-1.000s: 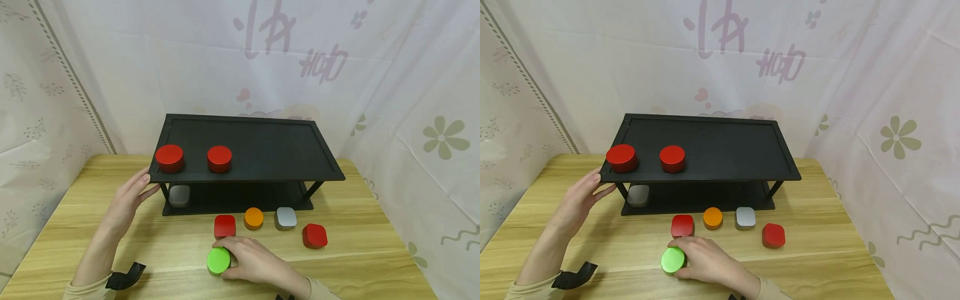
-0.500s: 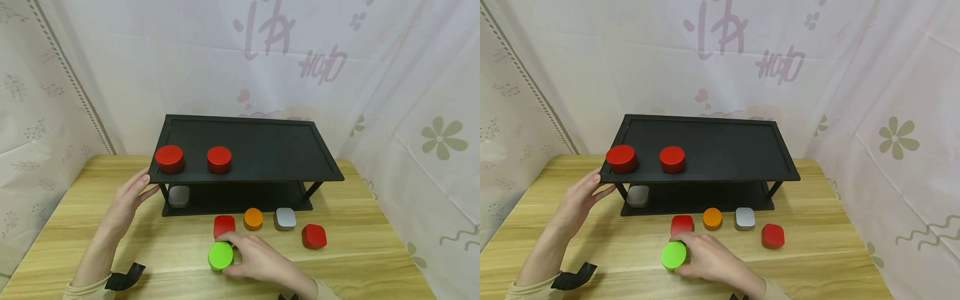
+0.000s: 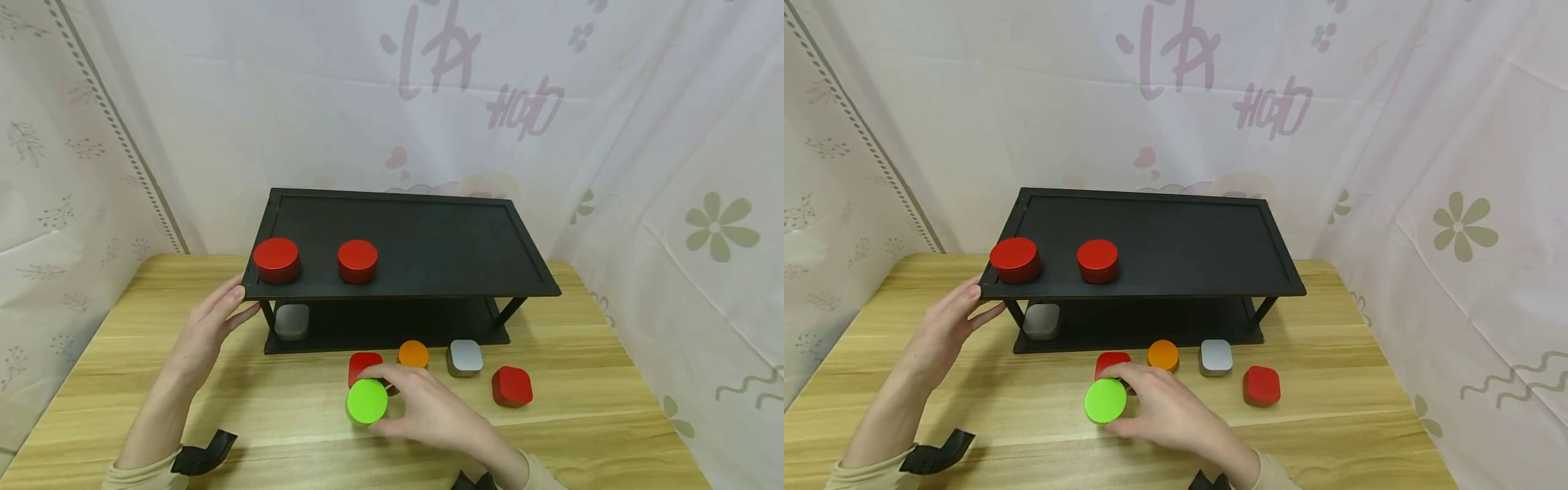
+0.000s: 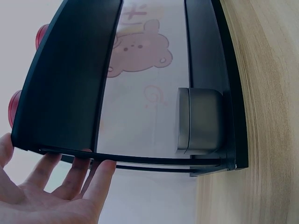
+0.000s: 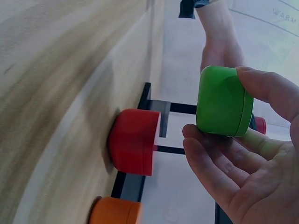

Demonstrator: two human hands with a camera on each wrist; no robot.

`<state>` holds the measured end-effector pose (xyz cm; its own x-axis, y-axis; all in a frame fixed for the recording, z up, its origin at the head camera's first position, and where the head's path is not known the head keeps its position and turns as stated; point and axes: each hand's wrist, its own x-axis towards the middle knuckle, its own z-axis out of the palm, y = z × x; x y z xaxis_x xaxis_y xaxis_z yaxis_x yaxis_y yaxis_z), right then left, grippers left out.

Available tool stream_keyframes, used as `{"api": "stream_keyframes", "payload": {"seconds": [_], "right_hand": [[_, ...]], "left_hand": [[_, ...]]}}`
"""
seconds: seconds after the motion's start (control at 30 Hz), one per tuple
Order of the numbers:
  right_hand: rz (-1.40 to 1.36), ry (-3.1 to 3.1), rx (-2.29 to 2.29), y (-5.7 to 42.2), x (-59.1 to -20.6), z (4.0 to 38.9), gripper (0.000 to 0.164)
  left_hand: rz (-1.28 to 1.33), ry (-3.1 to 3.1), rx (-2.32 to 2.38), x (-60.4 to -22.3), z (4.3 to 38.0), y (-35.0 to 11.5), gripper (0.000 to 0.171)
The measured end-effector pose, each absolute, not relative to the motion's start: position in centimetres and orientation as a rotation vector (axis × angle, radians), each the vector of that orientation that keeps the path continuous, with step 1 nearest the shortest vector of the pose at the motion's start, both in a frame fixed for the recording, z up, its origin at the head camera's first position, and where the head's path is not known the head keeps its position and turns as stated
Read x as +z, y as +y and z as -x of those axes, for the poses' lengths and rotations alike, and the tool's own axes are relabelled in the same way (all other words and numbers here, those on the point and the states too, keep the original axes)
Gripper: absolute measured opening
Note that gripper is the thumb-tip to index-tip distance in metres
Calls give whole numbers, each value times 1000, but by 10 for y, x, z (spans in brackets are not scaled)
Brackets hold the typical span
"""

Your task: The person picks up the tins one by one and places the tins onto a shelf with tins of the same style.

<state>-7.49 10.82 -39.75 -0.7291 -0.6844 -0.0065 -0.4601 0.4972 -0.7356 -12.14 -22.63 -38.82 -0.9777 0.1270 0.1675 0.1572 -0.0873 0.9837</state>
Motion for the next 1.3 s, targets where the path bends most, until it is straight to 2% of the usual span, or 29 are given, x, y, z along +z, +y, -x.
{"api": "stream_keyframes", "payload": {"seconds": [0.6,1.3], "right_hand": [[854,2528,-1205,122,-371,85,62],[933,2593,-1306,130,-334,94,57]], "left_hand": [[353,-2078,-2296,-389,121,-226,41],[371,-2056,-2311,-390,122,-227,40]]}}
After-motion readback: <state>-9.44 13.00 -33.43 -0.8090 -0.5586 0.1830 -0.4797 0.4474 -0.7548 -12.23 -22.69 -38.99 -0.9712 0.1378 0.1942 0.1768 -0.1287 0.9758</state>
